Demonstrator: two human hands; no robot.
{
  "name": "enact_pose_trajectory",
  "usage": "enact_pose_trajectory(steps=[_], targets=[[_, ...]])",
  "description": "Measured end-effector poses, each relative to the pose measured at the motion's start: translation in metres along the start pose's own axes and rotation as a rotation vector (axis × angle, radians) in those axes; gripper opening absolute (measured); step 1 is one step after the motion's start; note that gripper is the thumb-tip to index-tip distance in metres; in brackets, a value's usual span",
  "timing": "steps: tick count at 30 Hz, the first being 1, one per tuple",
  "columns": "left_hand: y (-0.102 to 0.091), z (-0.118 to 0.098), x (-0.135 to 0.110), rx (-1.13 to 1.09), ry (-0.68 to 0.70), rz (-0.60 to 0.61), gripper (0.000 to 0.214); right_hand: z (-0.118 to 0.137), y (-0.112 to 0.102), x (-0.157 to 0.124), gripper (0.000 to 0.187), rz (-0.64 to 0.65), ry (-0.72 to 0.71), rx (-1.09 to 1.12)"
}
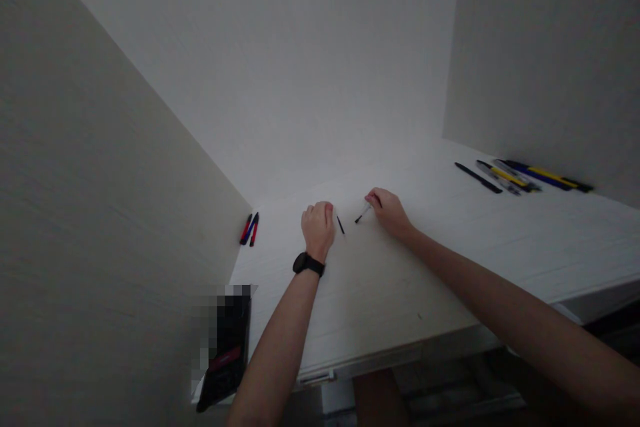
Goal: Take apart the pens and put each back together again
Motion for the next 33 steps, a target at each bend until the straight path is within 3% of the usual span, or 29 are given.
enact_pose_trajectory(steps=[21, 28, 33], targets=[[-0.007, 0.007, -0.003, 0.027, -0.143, -0.031, 0.041, 0.012, -0.011, -0.004, 0.02, -0.083, -0.001, -0.014], [-0.007, 0.01, -0.003, 0.079, -0.212, -0.023, 0.044, 0.02, 0.003, -0.006, 0.007, 0.081, -0.051, -0.216], [-0.006, 0.011, -0.003, 0.092, -0.22, -0.016, 0.044, 0.02, 0.017, -0.008, 0.01, 0.249, -0.041, -0.374]])
Point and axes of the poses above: each hand's wrist, its own x-axis towards the middle knuckle, its own y-axis out of the palm, z = x × y, the point moved 7 cm from there along x, towards the middle knuckle, and after that the axes turned 13 degrees about z, right-handed, at the moved point
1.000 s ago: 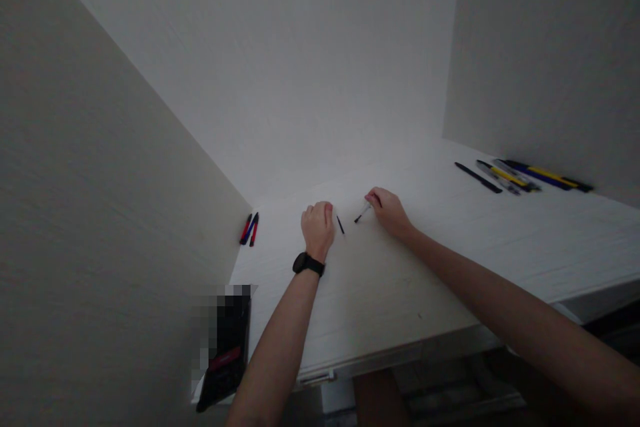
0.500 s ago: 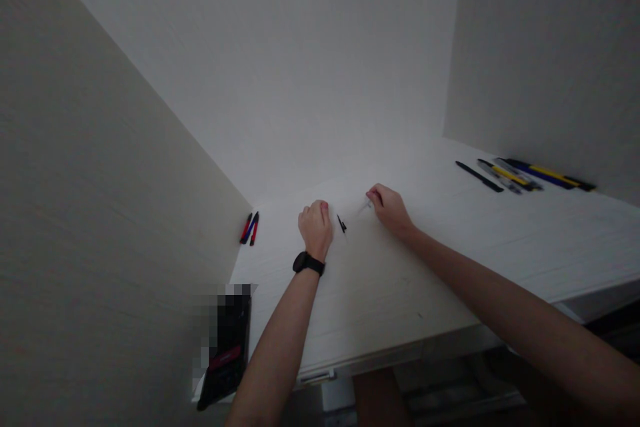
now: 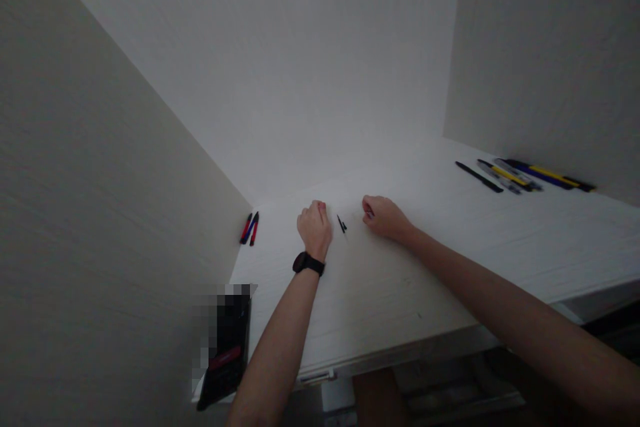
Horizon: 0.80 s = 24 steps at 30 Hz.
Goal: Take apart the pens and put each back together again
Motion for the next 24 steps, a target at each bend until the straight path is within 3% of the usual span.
enact_pose_trajectory(steps=[4, 8, 16, 20, 24], targets=[[0.001, -0.001, 0.0, 0.014, 0.005, 0.002, 0.045, 0.004, 0.004, -0.001, 0.007, 0.078, -0.01, -0.077], [0.001, -0.001, 0.001, 0.019, 0.008, 0.003, 0.045, 0.005, -0.002, -0.001, 0.006, 0.051, 0.01, -0.08], [0.002, 0.007, 0.001, 0.043, -0.076, 0.017, 0.047, -0.047, -0.026, -0.015, 0.031, -0.302, 0.473, 0.128], [-0.001, 0.011, 0.0, 0.051, -0.135, 0.045, 0.048, -0.067, -0.024, -0.021, 0.036, -0.329, 0.639, 0.275], [-0.006, 0.017, -0.007, 0.053, -0.236, 0.109, 0.051, -0.074, -0.022, -0.022, 0.039, -0.333, 0.678, 0.325]])
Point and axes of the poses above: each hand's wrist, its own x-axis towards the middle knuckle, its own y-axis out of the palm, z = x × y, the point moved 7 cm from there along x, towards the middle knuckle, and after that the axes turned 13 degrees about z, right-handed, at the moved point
